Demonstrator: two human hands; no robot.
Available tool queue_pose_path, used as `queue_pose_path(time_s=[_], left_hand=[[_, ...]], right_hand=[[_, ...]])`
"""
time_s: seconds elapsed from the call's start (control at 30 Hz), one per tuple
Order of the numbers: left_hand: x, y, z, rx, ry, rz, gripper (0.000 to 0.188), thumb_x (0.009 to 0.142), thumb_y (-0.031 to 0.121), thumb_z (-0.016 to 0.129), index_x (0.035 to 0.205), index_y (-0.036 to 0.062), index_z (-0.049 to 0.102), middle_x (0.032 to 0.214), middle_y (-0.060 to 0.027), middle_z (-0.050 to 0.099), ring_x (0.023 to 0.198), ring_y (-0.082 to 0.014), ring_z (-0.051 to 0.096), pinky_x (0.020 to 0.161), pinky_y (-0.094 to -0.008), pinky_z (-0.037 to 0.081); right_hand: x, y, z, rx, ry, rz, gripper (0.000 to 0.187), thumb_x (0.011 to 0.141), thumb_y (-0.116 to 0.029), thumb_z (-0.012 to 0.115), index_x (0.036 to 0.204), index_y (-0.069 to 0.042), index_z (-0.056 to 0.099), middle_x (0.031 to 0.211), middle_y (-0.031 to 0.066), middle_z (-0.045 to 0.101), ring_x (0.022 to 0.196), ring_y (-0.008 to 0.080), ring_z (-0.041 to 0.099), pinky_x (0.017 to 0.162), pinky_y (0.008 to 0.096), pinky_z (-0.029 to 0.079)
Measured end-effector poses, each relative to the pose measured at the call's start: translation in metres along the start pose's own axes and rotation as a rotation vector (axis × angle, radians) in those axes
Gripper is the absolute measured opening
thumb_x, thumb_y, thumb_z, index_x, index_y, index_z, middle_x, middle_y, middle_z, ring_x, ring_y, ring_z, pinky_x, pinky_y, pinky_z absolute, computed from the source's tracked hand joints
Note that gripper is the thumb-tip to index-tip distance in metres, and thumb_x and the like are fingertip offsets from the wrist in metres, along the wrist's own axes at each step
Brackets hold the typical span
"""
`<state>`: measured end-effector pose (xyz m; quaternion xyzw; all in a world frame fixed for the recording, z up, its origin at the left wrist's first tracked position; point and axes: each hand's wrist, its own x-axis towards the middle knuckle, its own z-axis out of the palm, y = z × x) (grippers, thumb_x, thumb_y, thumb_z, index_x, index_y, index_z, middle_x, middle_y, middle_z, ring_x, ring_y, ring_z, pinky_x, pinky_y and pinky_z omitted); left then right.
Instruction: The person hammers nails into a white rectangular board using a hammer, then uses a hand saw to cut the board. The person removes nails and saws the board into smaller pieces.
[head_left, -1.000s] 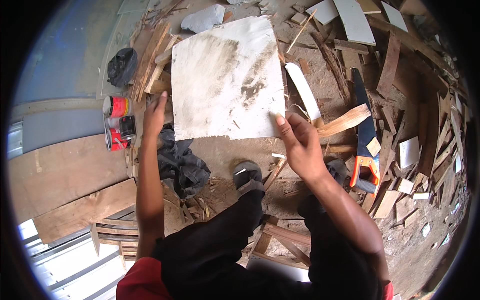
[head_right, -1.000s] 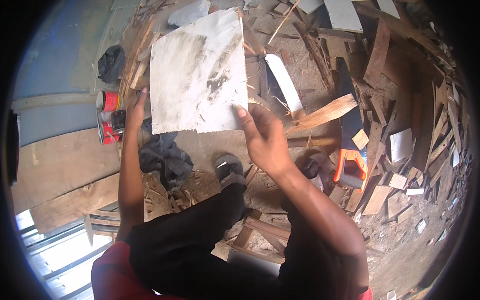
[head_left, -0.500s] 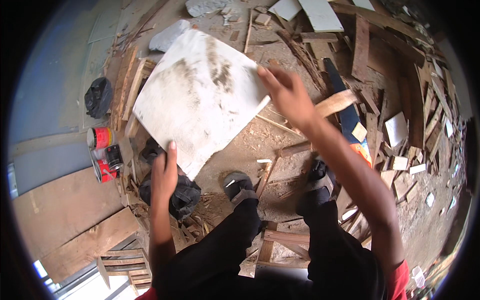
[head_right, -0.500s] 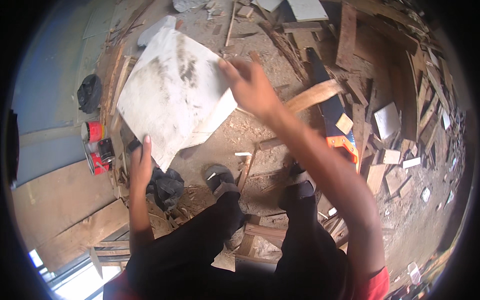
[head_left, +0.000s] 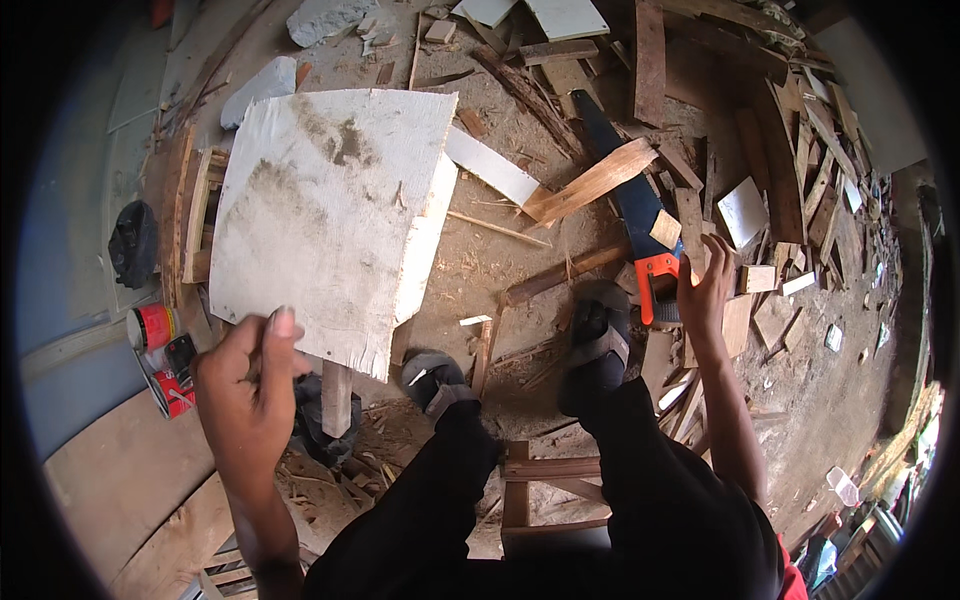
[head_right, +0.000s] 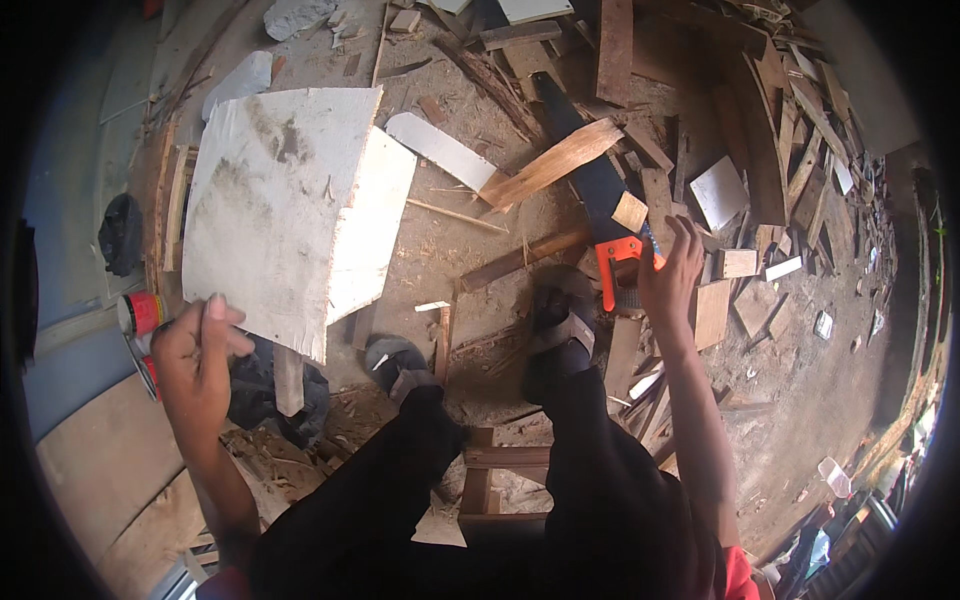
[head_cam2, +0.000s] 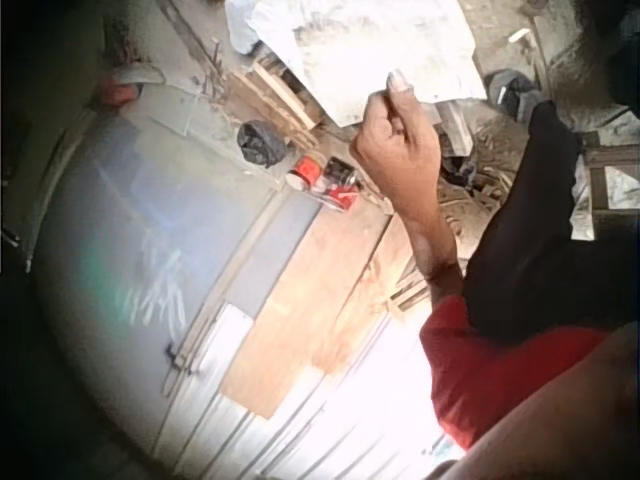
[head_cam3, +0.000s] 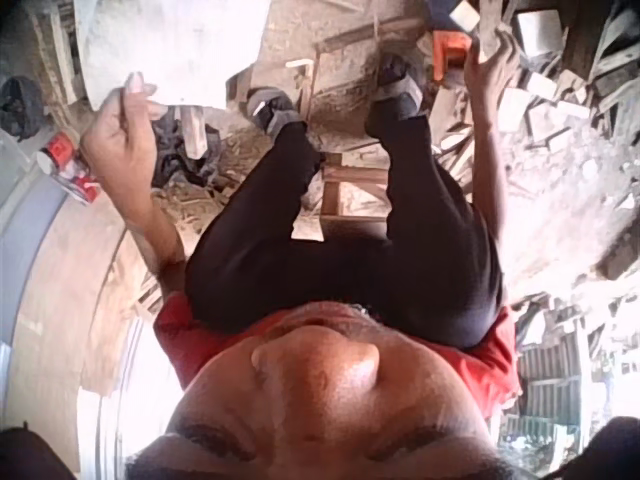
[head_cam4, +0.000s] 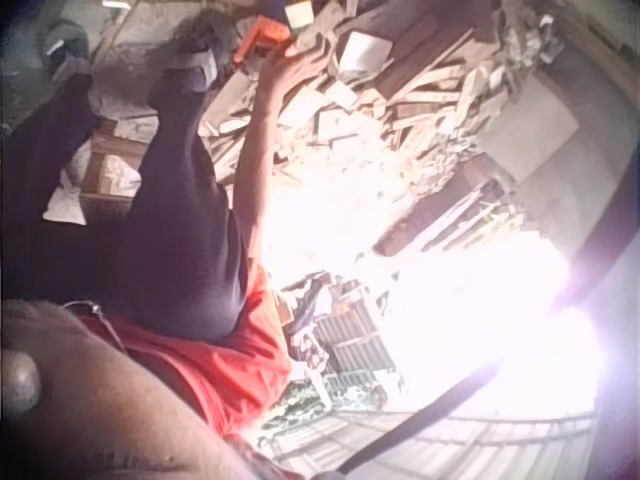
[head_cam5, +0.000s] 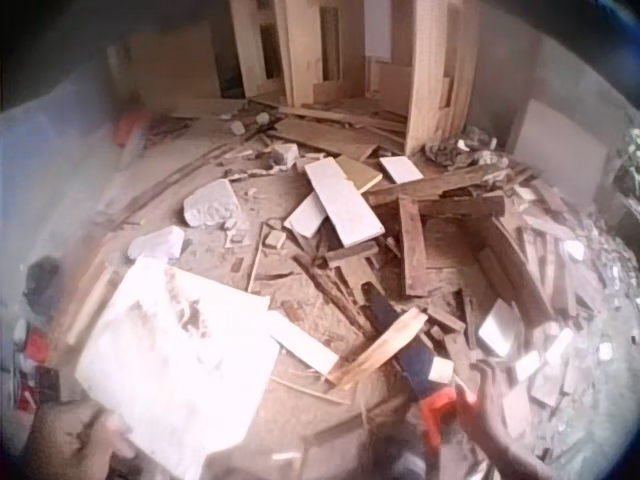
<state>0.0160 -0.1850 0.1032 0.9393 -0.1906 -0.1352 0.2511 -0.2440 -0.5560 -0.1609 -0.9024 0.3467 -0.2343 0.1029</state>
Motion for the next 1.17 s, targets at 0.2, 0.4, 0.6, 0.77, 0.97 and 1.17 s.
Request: queue_pose_path(time_s=[0.2,0.4,0.6,0.77,0.97,1.17], left_hand=[[0.146,0.006,0.046,0.181,0.301,0.992,0.032,0.096,0.016,0.06,0.124,0.003,0.062,0.138,-0.0158,0.054,0.126,-0.0328,0.054,0.104,-0.0404,0.042],[0.225,-0.009,0.075,0.251,-0.037,0.691,0.052,0.101,0.046,0.046,0.088,0.0,0.068,0.083,-0.0221,0.068,0.08,-0.038,0.066,0.079,-0.0466,0.049],[0.232,-0.003,0.086,0.219,0.025,0.626,0.065,0.097,0.056,0.047,0.069,-0.0008,0.064,0.06,-0.0195,0.06,0.062,-0.0382,0.062,0.066,-0.0472,0.049],[0.27,0.0,0.082,0.332,0.068,0.795,0.075,0.095,0.067,0.046,0.056,0.0029,0.055,0.051,-0.0125,0.052,0.052,-0.0243,0.053,0.058,-0.0444,0.043],[0.267,-0.003,0.084,0.338,-0.186,0.588,0.08,0.094,0.071,0.045,0.051,0.0038,0.039,0.048,-0.0021,0.032,0.048,-0.0189,0.03,0.05,-0.041,0.03],[0.268,-0.011,0.079,0.332,-0.197,0.599,0.081,0.09,0.076,0.046,0.049,0.0067,0.04,0.046,-0.0054,0.034,0.046,-0.0205,0.03,0.051,-0.0448,0.033]], right_hand=[[0.01,0.015,0.005,-0.146,-0.373,0.103,0.041,0.089,-0.032,0.07,0.115,-0.003,0.057,0.111,0.0214,0.059,0.105,0.0397,0.059,0.089,0.0503,0.047],[-0.014,-0.027,-0.003,-0.096,-0.257,-0.075,0.04,0.088,-0.02,0.069,0.122,-0.005,0.053,0.123,0.0198,0.053,0.112,0.0404,0.054,0.095,0.0502,0.042],[-0.063,-0.032,-0.016,0.028,-0.508,-0.154,0.08,0.075,-0.036,0.08,0.137,0.0,0.045,0.12,0.0181,0.056,0.117,0.0362,0.052,0.106,0.049,0.034],[-0.069,0.016,0.001,-0.054,-0.567,-0.206,0.046,0.075,-0.018,0.079,0.111,0.0,0.057,0.106,0.0172,0.06,0.105,0.037,0.055,0.096,0.0436,0.043],[-0.037,-0.024,-0.044,0.678,-0.297,0.341,0.033,0.099,-0.025,0.063,0.077,-0.001,0.056,0.059,0.0053,0.051,0.049,0.0143,0.045,0.049,0.032,0.039],[-0.004,-0.078,-0.069,0.935,-0.125,0.182,0.042,0.102,-0.029,0.056,0.071,-0.003,0.048,0.056,0.0008,0.045,0.046,0.007,0.038,0.044,0.0242,0.028]])
